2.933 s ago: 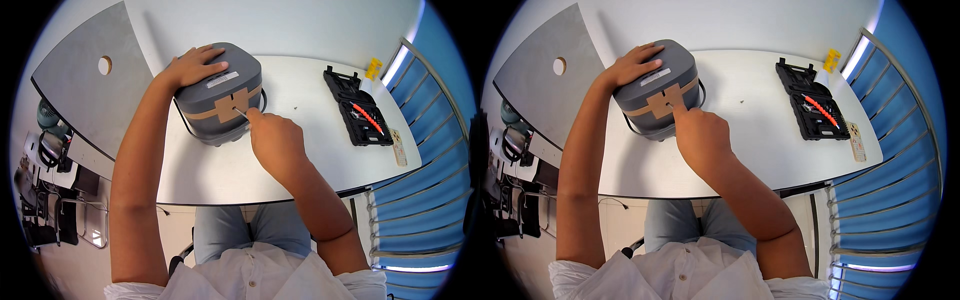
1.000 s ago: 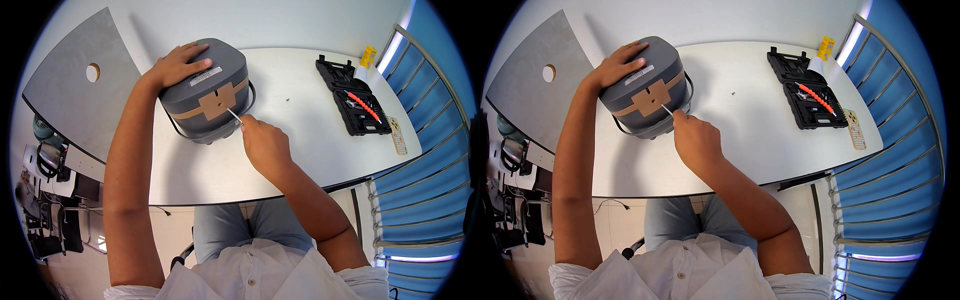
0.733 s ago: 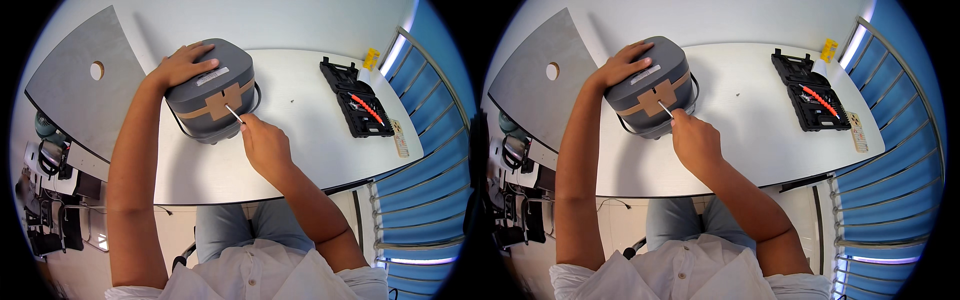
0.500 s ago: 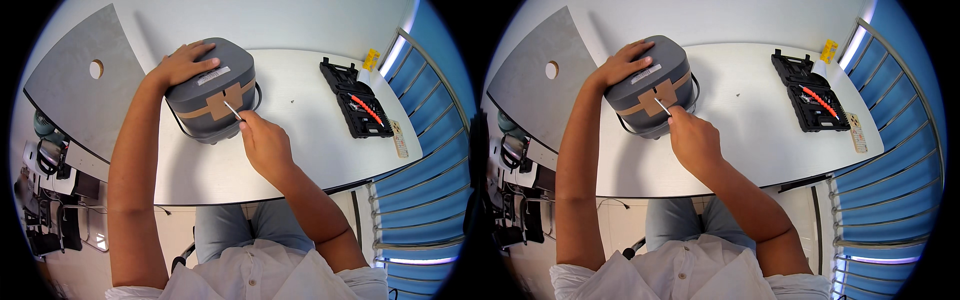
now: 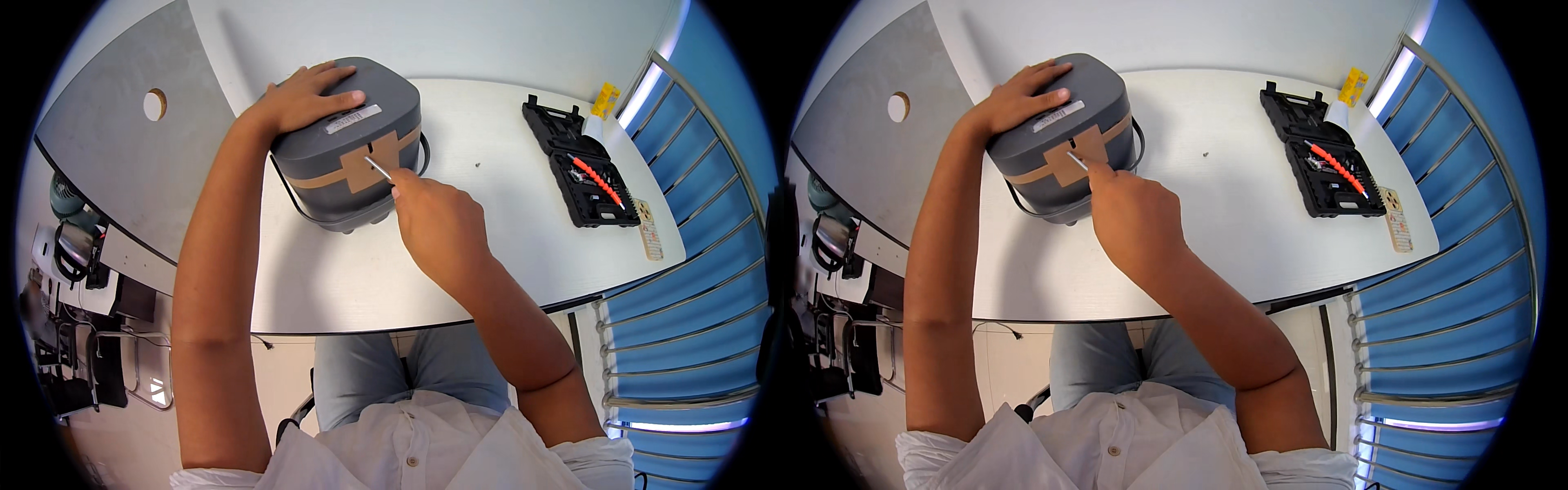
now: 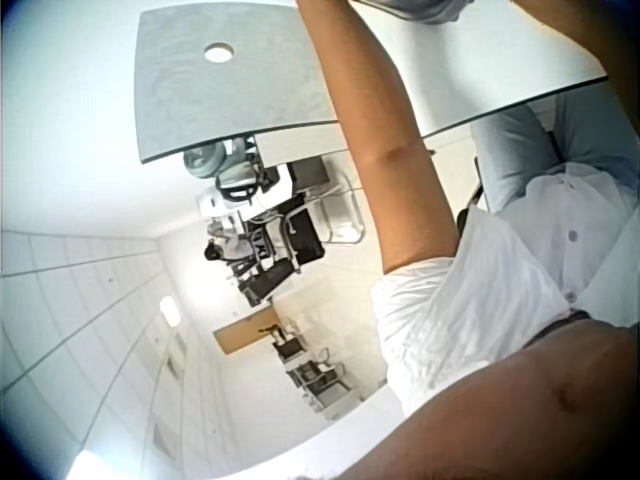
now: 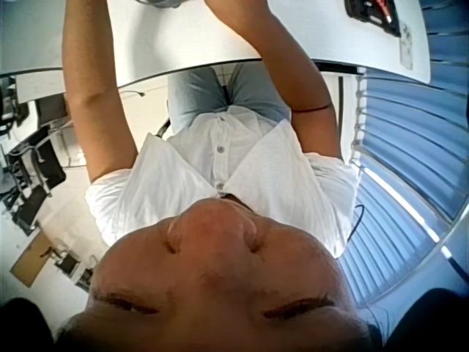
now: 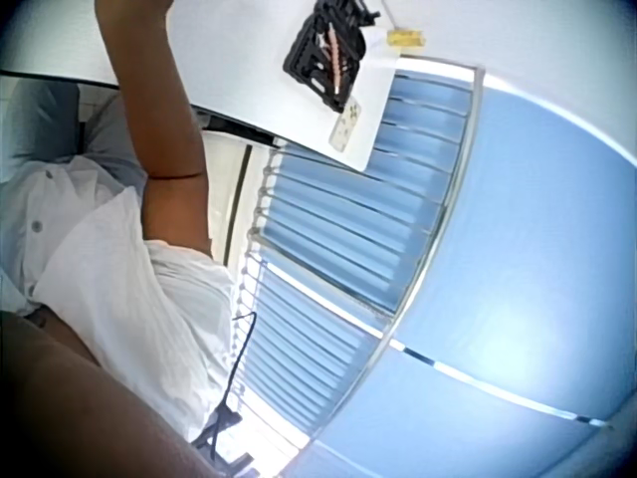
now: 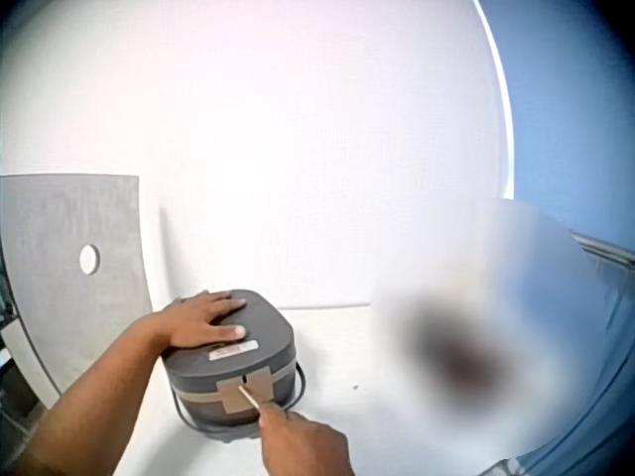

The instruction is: The person assembles a gray cylindrical appliance on a white table. They use a screwdriver to remove screws from a cardboard insert, detach the insert, and then reattach it to the appliance.

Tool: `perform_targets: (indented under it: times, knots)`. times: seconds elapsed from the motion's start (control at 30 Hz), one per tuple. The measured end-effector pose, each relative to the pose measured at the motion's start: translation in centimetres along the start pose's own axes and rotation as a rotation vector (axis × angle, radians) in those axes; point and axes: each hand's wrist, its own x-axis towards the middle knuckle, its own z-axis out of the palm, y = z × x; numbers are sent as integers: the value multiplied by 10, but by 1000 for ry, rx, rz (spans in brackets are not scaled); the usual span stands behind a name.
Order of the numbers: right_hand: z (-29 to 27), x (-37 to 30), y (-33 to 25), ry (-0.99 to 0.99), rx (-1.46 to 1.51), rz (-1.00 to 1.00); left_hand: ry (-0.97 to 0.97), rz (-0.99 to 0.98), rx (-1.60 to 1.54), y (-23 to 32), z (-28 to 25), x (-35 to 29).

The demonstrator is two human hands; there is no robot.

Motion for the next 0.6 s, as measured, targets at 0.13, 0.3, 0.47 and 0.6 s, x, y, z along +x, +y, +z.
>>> perform_targets:
  times: [0.13,0.3,0.47,0.6]
  knots:
    - [-9,1,-8,-33,35,46,-10,-4,-4,0,-1,-1]
    - [0,2,-2,73,-13,-56,-14,-4,4,1,-1,0]
    - [-6,4,3,23,-30,-7,-12,-9,6,-2,0,1]
    - [-21,9,13,-7,22,128,-5,0,-19,-2,2,2]
